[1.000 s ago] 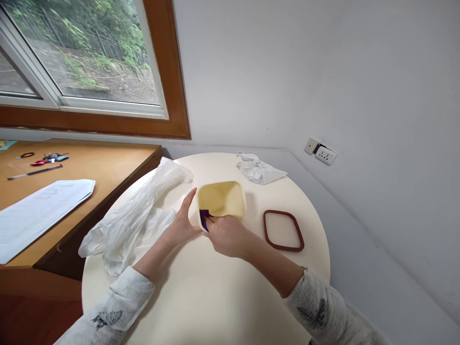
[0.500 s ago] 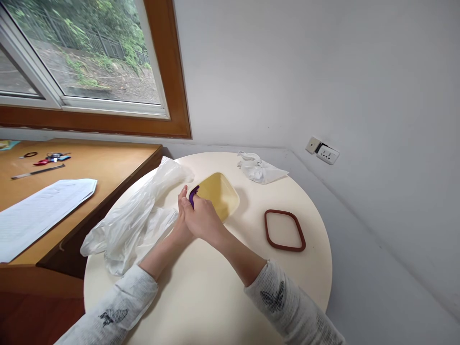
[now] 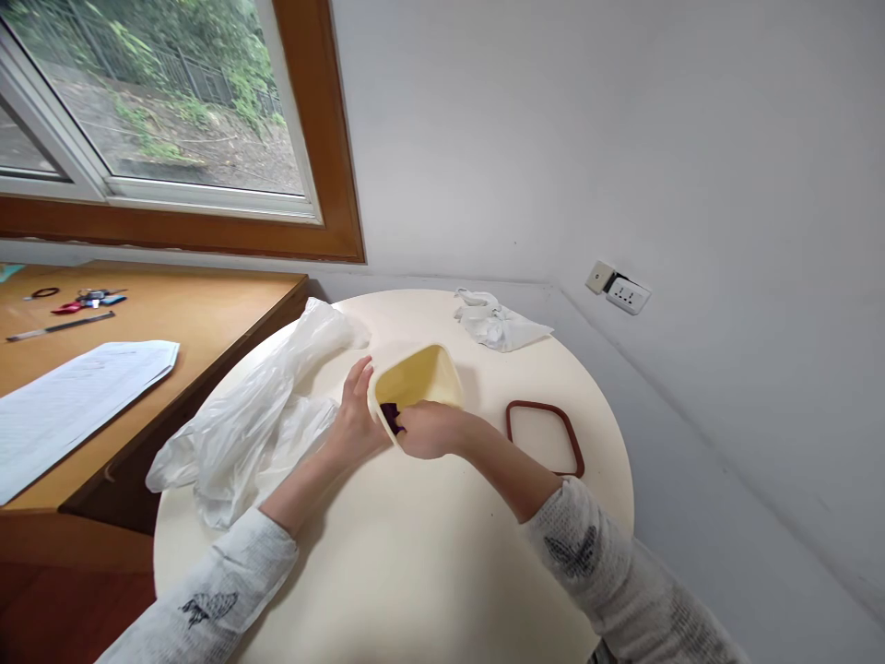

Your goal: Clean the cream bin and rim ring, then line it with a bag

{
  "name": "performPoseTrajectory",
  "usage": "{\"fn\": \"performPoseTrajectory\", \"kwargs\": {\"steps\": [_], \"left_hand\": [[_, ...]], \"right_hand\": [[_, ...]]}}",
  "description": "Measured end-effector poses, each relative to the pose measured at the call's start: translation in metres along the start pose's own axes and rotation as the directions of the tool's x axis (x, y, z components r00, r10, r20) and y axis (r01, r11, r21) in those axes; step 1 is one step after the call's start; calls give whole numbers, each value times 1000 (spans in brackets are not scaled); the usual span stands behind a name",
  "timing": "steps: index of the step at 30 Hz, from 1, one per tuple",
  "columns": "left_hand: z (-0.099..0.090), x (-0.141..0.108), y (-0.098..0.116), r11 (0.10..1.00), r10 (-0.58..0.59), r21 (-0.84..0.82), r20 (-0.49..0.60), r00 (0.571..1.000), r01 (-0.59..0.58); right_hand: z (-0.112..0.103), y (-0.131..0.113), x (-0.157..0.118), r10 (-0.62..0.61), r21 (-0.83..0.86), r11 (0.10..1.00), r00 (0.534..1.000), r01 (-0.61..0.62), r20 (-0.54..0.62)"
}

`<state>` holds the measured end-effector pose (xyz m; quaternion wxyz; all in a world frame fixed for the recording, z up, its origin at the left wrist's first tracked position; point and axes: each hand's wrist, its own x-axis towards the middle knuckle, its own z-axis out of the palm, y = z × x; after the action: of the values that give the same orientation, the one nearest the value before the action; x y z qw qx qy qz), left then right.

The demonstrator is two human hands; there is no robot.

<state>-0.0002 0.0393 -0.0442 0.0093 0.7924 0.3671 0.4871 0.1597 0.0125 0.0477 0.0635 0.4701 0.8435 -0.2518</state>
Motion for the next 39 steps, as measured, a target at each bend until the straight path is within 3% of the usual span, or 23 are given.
{"fn": "performPoseTrajectory", "kwargs": {"steps": [3, 7, 14, 20, 25, 29, 34, 36, 39], "left_hand": [[-1, 0, 2, 999, 34, 13, 27, 999, -35], [-3, 0, 4, 997, 75, 12, 41, 996, -76], [-6, 1, 1, 998, 69, -2, 55, 996, -69], [-7, 1, -1, 999, 28, -30, 63, 998, -26], [-5, 1, 1, 998, -26, -49, 87, 996, 31], [-2, 1, 3, 998, -43, -38, 84, 996, 46], [-4, 0, 3, 995, -71, -69, 45, 996, 74], [-6, 1, 3, 993, -90, -76, 28, 996, 92], [-9, 2, 3, 991, -108, -74, 5, 994, 108]], "right_hand": [[7, 7, 20, -62, -125, 990, 998, 64, 21], [19, 9, 47, -123, -257, 961, 990, 103, -62], [21, 8, 64, 89, -337, 934, 991, -117, -96], [8, 3, 29, 184, -371, 905, 978, -207, -97], [1, 3, -24, 101, -344, 927, 983, -148, -151], [3, -2, -53, 13, -151, 988, 985, -40, -172], [8, -12, -54, 22, 269, 962, 977, 37, -213], [9, -14, -48, 50, 491, 868, 971, 74, -235], [6, -13, -41, 127, 785, 598, 947, 164, -294]]}}
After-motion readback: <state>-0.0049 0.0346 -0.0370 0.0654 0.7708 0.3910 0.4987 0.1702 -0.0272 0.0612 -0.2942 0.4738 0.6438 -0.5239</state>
